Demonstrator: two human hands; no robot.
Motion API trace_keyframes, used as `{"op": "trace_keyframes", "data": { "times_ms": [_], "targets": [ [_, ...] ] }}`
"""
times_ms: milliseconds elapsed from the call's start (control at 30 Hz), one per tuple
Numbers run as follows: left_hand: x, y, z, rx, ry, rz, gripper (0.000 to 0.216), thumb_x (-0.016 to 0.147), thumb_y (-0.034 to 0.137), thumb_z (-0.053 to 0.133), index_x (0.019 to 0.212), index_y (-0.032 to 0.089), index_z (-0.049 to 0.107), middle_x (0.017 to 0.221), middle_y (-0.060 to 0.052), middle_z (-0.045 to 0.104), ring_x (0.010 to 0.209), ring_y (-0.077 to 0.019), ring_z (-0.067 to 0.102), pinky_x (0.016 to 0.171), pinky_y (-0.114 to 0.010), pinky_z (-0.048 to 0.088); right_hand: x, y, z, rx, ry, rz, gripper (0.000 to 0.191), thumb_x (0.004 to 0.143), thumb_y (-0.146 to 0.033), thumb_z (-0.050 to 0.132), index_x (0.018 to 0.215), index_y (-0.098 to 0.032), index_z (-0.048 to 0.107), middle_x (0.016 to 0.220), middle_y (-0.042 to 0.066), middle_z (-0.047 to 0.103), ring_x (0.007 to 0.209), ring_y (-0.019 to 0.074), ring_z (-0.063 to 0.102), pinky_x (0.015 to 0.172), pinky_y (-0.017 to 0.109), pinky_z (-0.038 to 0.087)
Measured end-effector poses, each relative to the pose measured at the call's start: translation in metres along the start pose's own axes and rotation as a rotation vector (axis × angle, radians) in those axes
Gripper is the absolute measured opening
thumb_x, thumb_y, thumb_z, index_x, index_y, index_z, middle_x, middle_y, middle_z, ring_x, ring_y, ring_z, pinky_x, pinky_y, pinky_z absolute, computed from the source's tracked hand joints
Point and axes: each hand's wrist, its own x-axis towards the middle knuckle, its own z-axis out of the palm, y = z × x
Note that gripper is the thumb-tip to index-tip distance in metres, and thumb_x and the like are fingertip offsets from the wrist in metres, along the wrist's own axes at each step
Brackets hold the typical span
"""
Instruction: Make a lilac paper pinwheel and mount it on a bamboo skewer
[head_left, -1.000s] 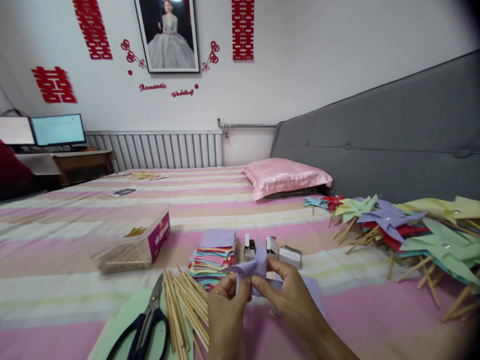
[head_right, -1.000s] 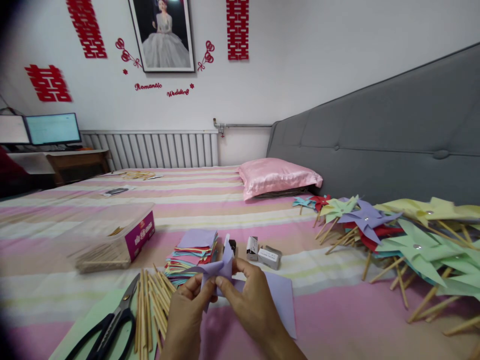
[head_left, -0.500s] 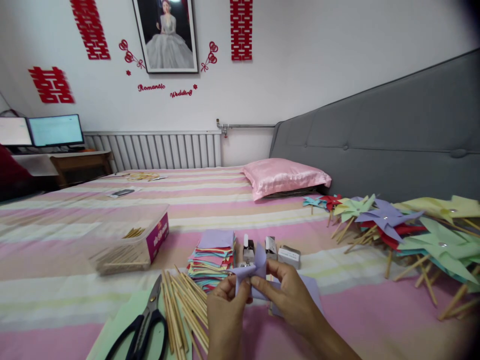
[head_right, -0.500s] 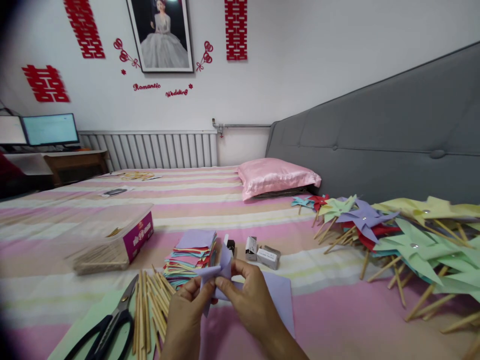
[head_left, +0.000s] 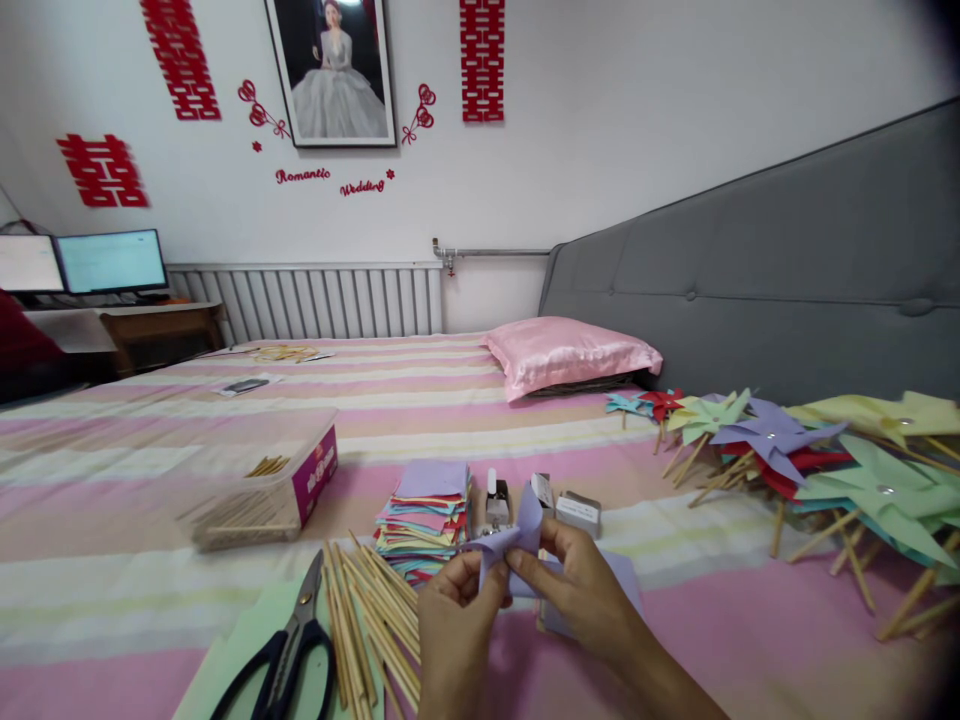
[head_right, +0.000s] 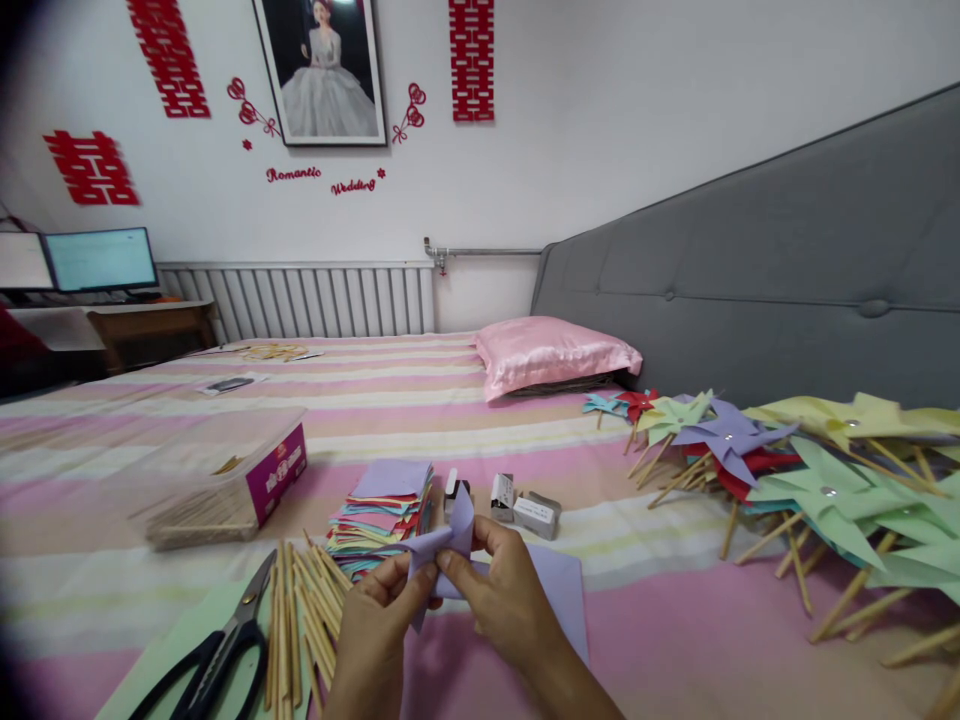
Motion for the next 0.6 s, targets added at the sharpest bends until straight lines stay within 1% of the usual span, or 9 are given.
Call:
{"op": "trace_keyframes", "data": {
  "times_ms": [167,267,367,500,600],
  "targets": [
    [0.004,-0.003,-0.002,-0.023,-0.038,-0.034,0.015,0.057,0.025,0.074,0.061,0.014,0.065,0.051,0.003,0.057,0.050,-0.0080,0.045,0.051,-0.019,0.035,0.002,0.004,-0.003,-0.030,0.005,0.002,0.017,0.072,-0.029,0.060,0.074,-0.012,0.063,0.072,0.004,0.063,0.071,0.0190,0.058,0.066,0.028,0.047],
    [0.007,-0.004,-0.003,-0.023,-0.050,-0.066,0.016,0.058,0.026,0.073,0.061,0.013,0.065,0.050,0.002,0.058,0.047,-0.0074,0.045,0.049,-0.019,0.034,0.004,0.006,-0.006,0.038,-0.035,0.028,0.019,0.072,-0.030,0.060,0.073,-0.012,0.063,0.070,0.004,0.064,0.068,0.0179,0.058,0.062,0.026,0.046],
    [0.007,-0.002,-0.002,-0.029,-0.046,-0.077,0.017,0.059,0.027,0.072,0.062,0.013,0.065,0.050,0.002,0.058,0.046,-0.0069,0.045,0.048,-0.018,0.034,0.005,0.008,-0.007,0.123,-0.068,0.023,0.018,0.072,-0.029,0.061,0.076,-0.012,0.063,0.070,0.004,0.064,0.070,0.0186,0.059,0.062,0.026,0.046],
    [0.005,0.004,0.003,-0.037,-0.056,-0.022,0.016,0.052,0.023,0.076,0.056,0.014,0.064,0.045,0.005,0.055,0.046,-0.0065,0.047,0.049,-0.017,0.036,0.004,0.007,-0.007,0.142,-0.046,0.063,0.015,0.066,-0.023,0.067,0.074,-0.011,0.065,0.069,0.004,0.067,0.069,0.0194,0.061,0.065,0.028,0.046],
    [0.002,0.006,0.006,-0.030,-0.076,0.022,0.016,0.054,0.023,0.076,0.064,0.015,0.067,0.053,0.002,0.062,0.055,-0.0107,0.055,0.055,-0.019,0.041,0.004,0.006,-0.005,0.202,-0.035,0.099,0.018,0.063,-0.024,0.071,0.075,-0.011,0.067,0.067,0.004,0.068,0.066,0.0183,0.061,0.062,0.027,0.046]
  ]
}}
